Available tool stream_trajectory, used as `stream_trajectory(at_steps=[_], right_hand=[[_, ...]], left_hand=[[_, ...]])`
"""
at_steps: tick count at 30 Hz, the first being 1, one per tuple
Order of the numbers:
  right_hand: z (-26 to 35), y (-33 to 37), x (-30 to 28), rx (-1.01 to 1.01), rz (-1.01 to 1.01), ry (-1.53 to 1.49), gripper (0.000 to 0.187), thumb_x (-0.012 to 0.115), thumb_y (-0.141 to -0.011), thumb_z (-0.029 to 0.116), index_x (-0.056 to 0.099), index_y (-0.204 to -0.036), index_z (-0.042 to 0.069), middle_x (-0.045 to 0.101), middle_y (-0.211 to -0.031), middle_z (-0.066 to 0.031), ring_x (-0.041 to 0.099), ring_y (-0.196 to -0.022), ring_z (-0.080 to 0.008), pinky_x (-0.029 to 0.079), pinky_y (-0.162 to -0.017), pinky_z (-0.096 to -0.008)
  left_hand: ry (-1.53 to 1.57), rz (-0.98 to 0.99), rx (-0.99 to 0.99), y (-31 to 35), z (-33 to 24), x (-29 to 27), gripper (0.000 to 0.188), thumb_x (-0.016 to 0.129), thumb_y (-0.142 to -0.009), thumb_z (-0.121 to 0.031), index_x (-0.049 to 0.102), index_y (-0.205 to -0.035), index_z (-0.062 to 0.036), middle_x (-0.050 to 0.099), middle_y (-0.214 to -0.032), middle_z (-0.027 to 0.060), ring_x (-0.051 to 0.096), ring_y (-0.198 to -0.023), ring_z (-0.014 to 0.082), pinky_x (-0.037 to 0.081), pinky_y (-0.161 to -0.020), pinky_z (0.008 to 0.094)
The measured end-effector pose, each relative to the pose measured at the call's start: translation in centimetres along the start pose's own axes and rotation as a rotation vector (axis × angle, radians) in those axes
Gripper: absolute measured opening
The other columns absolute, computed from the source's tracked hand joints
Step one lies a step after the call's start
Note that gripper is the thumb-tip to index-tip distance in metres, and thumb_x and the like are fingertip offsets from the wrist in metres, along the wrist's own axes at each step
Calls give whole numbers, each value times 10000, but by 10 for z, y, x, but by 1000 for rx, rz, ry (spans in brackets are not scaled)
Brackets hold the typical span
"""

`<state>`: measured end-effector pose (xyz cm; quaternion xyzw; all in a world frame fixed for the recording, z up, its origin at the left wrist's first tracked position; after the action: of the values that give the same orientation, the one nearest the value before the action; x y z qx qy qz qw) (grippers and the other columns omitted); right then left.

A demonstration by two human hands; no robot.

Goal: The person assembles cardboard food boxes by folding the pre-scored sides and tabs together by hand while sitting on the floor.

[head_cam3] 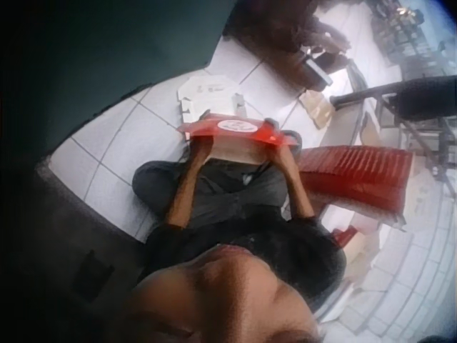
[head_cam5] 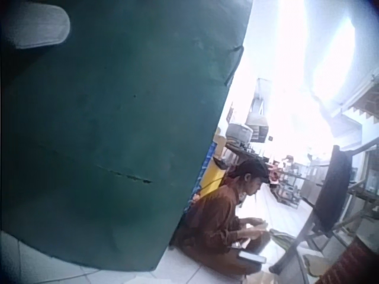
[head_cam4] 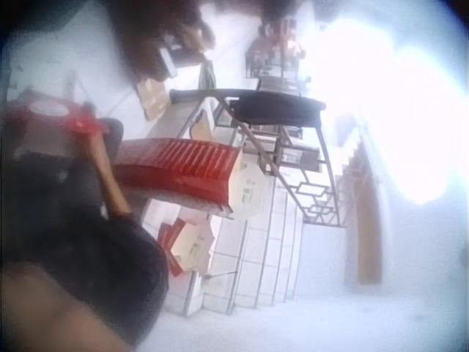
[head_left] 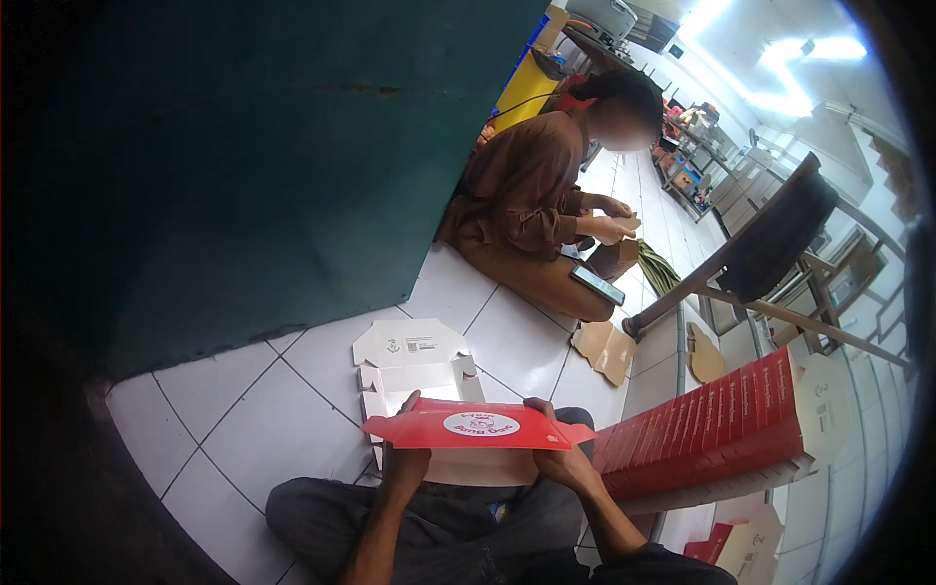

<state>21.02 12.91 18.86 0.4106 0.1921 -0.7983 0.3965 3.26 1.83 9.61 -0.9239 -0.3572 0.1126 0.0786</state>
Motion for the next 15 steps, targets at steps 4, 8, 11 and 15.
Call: stream_trajectory(at_steps=[4, 8, 11, 15], right_hand=[[14, 7, 4, 33, 0, -63, 563, 596, -804, 41, 320, -1290, -21, 482, -1221, -216, 509, -1133, -336, 425, -925, -355], [3, 13, 9, 48, -28, -93, 619, 648, -780, 63, 315, -1295, -18, 479, -1222, -223, 492, -1165, -321, 418, -936, -344], [2, 13, 7, 50, -22, -66, 617, 638, -783, 54, 307, -1298, -18, 493, -1209, -220, 492, -1167, -320, 415, -939, -344], [13, 7, -7, 66, -34, 25, 519, 556, -802, 6, 330, -1268, -16, 527, -1146, -218, 533, -1085, -326, 434, -890, -349]], left_hand=[[-36, 30, -51, 1, 9, 1, 337, 473, -813, 55, 529, -1140, 0, 492, -1241, 217, 501, -1114, 329, 392, -947, 401], [-57, 51, -52, 0, 10, 2, 370, 466, -805, 67, 502, -1169, 12, 498, -1228, 222, 496, -1116, 339, 382, -954, 409], [-89, 79, 8, 2, 7, 1, 379, 462, -813, 65, 478, -1189, 27, 505, -1221, 215, 495, -1119, 340, 380, -957, 410], [-160, 66, 136, -3, -1, 3, 433, 473, -821, 51, 424, -1249, 82, 571, -1088, 252, 573, -1007, 334, 448, -855, 361]])
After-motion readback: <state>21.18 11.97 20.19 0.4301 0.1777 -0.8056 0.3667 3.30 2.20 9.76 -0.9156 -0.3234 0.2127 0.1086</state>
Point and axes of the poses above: each hand's wrist, its own y-axis away from the middle knuckle, its own x-axis out of the palm, z = x × y, the point moved 8 cm from there along -y, towards the middle knuckle
